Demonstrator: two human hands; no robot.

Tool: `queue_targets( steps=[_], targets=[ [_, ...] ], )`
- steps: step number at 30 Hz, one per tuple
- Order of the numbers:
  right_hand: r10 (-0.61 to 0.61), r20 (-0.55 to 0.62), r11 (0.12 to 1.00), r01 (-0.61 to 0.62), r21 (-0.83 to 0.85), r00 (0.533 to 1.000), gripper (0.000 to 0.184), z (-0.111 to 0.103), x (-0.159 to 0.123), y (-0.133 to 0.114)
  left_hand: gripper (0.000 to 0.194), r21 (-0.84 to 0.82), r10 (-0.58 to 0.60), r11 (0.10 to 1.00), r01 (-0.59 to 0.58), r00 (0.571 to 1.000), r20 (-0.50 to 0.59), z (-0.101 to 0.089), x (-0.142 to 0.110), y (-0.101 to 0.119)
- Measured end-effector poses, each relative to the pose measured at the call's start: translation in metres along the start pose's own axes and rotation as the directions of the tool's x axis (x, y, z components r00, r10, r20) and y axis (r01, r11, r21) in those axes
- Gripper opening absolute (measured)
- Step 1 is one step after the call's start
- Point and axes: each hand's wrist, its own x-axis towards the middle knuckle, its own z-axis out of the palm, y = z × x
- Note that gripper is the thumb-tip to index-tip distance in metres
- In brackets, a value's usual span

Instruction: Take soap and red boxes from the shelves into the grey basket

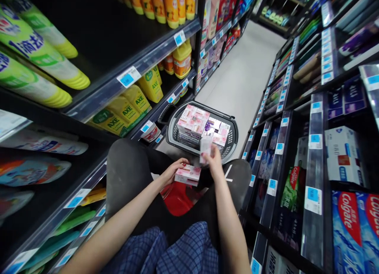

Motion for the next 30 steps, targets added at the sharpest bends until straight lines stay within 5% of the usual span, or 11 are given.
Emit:
queue_targets(
  steps=[4,8,12,19,30],
  targets=[
    [-0.123,-0.198,0.908,0.03,-0.418,0.972,0.066,-0.065,0.085,-0.008,0.023,0.047,0.027,0.999,-0.026,0.999,-0.025,-0.004,0.002,0.011],
    [-0.156,0.043,0.566,0.125,-0.815,0.987,0.069,-0.103,0.168,-0.005,0.021,0.063,0.005,0.998,-0.001,0.998,-0.056,-0.003,0.005,0.009],
    [-0.03,0.188,0.346,0.186,-0.92,0.982,0.072,-0.104,0.214,0.016,0.019,0.058,-0.011,0.998,0.016,0.997,-0.081,-0.003,0.01,0.008],
    [0.024,0.236,0.317,0.217,-0.923,0.971,0.07,-0.1,0.236,0.047,0.019,0.04,-0.014,0.999,0.019,0.993,-0.114,-0.005,0.013,0.01],
    [0.033,0.255,0.337,0.23,-0.913,0.966,0.072,-0.103,0.244,0.062,0.017,0.05,-0.034,0.998,0.041,0.991,-0.127,-0.005,0.015,0.005]
  ],
)
